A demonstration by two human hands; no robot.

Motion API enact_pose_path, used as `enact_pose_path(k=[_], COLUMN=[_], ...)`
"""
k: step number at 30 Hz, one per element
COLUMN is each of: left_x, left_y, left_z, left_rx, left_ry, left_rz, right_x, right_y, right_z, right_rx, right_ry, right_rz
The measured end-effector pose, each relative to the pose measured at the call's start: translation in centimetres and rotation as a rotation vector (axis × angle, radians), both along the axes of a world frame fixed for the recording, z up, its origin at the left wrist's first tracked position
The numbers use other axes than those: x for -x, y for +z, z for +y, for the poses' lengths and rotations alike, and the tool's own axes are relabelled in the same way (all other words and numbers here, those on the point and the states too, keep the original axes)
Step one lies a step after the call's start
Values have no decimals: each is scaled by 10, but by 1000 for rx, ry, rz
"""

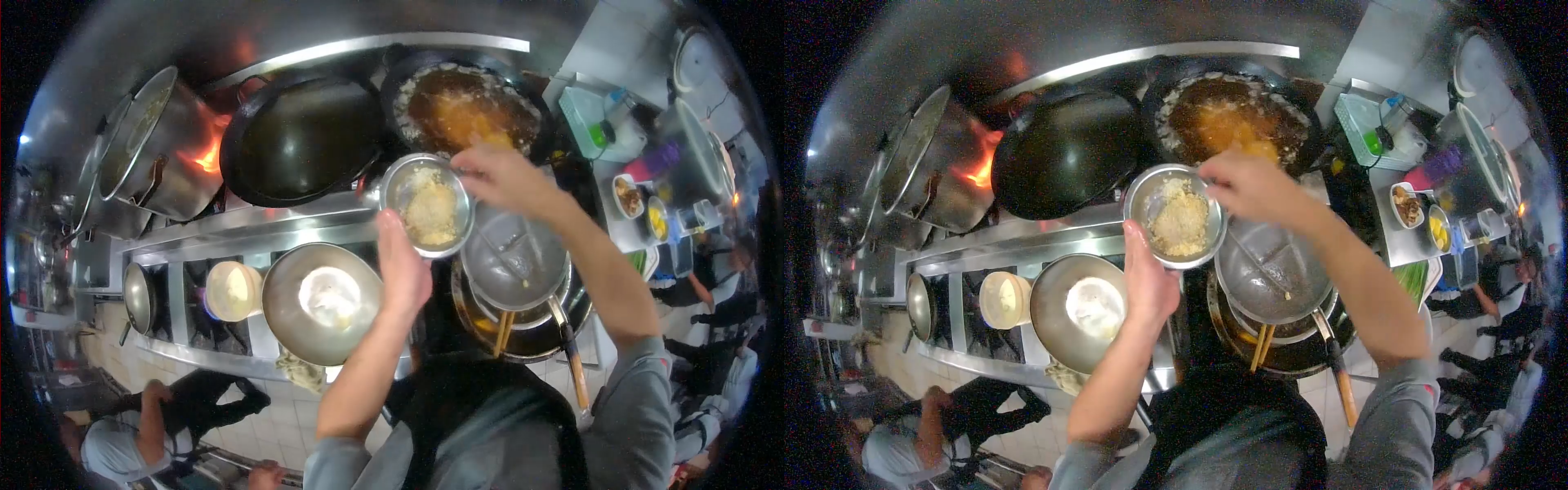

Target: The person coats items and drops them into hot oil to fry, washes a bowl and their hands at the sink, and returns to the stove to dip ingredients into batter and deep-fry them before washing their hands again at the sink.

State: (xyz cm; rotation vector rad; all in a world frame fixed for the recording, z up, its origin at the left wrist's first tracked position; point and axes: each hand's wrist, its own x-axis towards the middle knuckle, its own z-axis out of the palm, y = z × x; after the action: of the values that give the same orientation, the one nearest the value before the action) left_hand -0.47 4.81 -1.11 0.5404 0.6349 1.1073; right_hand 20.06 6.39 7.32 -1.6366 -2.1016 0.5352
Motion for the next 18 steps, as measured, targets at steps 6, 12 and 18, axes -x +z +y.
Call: enact_pose_path(k=[6, 12, 18], left_x=[11, 27, 25], left_y=[13, 20, 7], left_z=[-18, -21, -15], left_rx=[34, 94, 104], left_ry=[-75, -152, -122], left_rz=[59, 57, 15], right_x=[46, 56, 53], right_y=[-29, -24, -13], right_z=[-22, -21, -12], right_rx=[-100, 70, 198], right_ry=[211, 217, 235], right_rz=[-279, -290, -228])
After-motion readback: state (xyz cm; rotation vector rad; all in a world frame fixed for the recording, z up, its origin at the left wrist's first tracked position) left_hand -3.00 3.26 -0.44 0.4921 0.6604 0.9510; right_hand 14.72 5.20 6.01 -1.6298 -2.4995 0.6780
